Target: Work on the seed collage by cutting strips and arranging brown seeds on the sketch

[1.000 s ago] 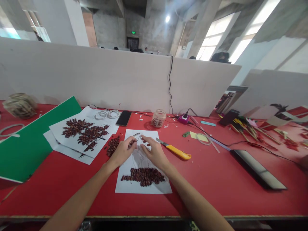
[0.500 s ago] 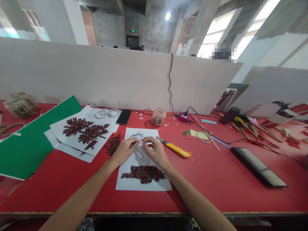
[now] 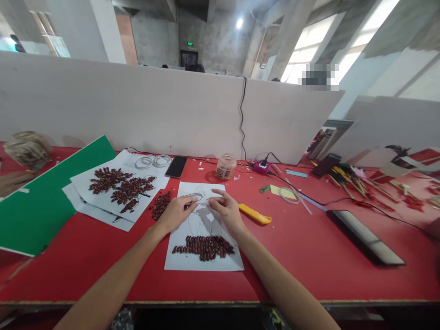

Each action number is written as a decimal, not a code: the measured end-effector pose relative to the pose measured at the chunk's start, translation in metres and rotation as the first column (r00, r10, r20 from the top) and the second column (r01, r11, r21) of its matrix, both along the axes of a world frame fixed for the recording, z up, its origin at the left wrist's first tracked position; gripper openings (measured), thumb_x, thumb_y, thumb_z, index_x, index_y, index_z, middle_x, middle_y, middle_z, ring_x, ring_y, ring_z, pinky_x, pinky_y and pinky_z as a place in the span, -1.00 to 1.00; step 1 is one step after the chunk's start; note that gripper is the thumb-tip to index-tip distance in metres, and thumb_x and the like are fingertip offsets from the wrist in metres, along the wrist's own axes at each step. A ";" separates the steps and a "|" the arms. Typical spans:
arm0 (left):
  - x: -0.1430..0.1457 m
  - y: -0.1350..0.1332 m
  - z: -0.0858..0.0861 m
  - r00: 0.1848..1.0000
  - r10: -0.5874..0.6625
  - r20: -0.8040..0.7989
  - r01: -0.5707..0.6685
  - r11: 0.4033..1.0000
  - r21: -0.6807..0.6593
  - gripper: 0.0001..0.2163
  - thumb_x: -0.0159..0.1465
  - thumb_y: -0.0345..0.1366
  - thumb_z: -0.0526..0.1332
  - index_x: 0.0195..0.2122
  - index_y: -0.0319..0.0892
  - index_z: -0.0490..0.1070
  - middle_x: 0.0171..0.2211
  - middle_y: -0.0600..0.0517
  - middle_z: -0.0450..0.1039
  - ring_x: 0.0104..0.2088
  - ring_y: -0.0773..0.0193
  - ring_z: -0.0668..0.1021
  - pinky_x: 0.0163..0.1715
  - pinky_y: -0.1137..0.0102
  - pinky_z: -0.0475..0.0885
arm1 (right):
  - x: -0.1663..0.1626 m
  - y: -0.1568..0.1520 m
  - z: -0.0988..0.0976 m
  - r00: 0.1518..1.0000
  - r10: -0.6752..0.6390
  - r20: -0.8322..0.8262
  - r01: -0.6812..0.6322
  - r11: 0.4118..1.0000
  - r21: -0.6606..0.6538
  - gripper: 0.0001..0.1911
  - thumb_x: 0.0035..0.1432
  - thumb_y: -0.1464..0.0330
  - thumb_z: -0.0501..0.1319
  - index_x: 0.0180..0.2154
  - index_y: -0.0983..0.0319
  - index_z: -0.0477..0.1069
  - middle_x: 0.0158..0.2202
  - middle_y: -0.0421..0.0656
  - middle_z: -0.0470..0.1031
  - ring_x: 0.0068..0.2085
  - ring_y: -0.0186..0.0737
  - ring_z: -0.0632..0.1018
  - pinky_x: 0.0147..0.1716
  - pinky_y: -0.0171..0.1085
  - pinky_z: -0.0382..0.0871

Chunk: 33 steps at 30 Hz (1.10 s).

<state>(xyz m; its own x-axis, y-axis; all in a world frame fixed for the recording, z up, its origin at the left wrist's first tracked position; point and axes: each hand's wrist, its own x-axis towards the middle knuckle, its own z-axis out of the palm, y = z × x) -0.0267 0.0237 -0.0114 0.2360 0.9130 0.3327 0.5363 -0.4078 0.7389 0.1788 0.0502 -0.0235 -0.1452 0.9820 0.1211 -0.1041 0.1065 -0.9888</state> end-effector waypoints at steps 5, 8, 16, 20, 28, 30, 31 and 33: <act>-0.003 0.001 0.000 0.997 0.021 -0.076 -0.017 0.998 0.058 -0.75 0.44 -0.18 0.16 -0.04 -0.14 0.57 0.00 -0.04 0.60 0.02 0.11 0.59 0.08 0.24 0.44 | 0.004 0.002 0.003 0.997 -0.033 0.063 0.031 0.999 0.033 -0.62 0.02 0.14 0.41 -0.18 0.23 0.52 -0.33 -0.10 0.65 -0.30 -0.12 0.65 -0.19 -0.14 0.52; -0.003 0.002 0.002 0.988 0.037 -0.153 -0.018 0.992 0.128 -0.76 0.45 -0.20 0.14 -0.07 -0.13 0.58 -0.02 -0.04 0.61 0.03 0.10 0.57 0.11 0.21 0.41 | 0.007 0.003 0.004 0.990 -0.070 0.123 0.061 0.996 0.072 -0.65 0.05 0.15 0.38 -0.17 0.23 0.52 -0.32 -0.09 0.66 -0.30 -0.11 0.65 -0.20 -0.14 0.51; -0.004 -0.001 0.003 0.943 0.104 -0.315 -0.023 0.968 0.251 -0.75 0.48 -0.20 0.10 -0.09 -0.11 0.58 -0.15 -0.02 0.64 -0.07 0.09 0.55 0.07 0.15 0.38 | 0.006 -0.007 0.011 0.927 -0.208 0.313 0.119 0.952 0.282 -0.67 0.17 0.20 0.29 -0.05 0.19 0.50 -0.06 -0.02 0.60 -0.08 -0.04 0.58 -0.09 -0.08 0.46; -0.005 -0.003 0.005 0.934 0.042 -0.356 0.059 0.962 0.267 -0.73 0.49 -0.18 0.09 -0.06 -0.11 0.58 -0.12 -0.03 0.64 -0.08 0.08 0.54 -0.01 0.18 0.38 | -0.002 -0.012 0.013 0.836 -0.183 0.518 -0.122 0.858 0.499 -0.56 0.24 0.28 0.26 0.15 0.13 0.39 0.14 -0.04 0.51 0.15 0.00 0.47 0.15 0.00 0.29; -0.004 -0.004 0.006 0.915 0.076 -0.397 0.041 0.959 0.279 -0.73 0.49 -0.16 0.09 -0.08 -0.11 0.58 -0.11 -0.02 0.64 -0.06 0.09 0.54 -0.01 0.19 0.33 | -0.005 -0.012 0.012 0.777 -0.176 0.605 -0.181 0.857 0.483 -0.64 0.24 0.38 0.23 0.08 0.15 0.41 -0.11 -0.11 0.60 -0.23 -0.16 0.57 -0.03 -0.11 0.30; -0.005 -0.004 0.006 0.907 0.079 -0.413 0.046 0.957 0.285 -0.72 0.50 -0.15 0.09 -0.08 -0.11 0.58 -0.11 -0.02 0.64 -0.07 0.09 0.54 -0.01 0.19 0.32 | -0.004 -0.013 0.014 0.752 -0.172 0.637 -0.198 0.862 0.467 -0.71 0.23 0.37 0.25 0.01 0.13 0.46 -0.18 -0.15 0.61 -0.22 -0.14 0.56 -0.02 -0.09 0.25; -0.005 -0.004 0.006 0.902 0.080 -0.423 0.049 0.957 0.286 -0.72 0.50 -0.15 0.08 -0.08 -0.10 0.58 -0.12 -0.02 0.64 -0.08 0.09 0.55 -0.02 0.19 0.32 | -0.004 -0.013 0.015 0.740 -0.170 0.651 -0.205 0.864 0.460 -0.77 0.23 0.36 0.26 -0.05 0.13 0.49 -0.22 -0.17 0.62 -0.20 -0.13 0.55 -0.01 -0.08 0.21; -0.006 -0.004 0.005 0.892 0.082 -0.444 0.052 0.958 0.283 -0.72 0.49 -0.13 0.10 -0.09 -0.09 0.59 -0.15 -0.01 0.65 -0.09 0.09 0.55 -0.04 0.19 0.31 | -0.003 -0.013 0.017 0.726 -0.162 0.669 -0.217 0.869 0.445 -0.90 0.24 0.34 0.27 -0.18 0.12 0.52 -0.27 -0.18 0.62 -0.17 -0.10 0.52 -0.01 -0.07 0.17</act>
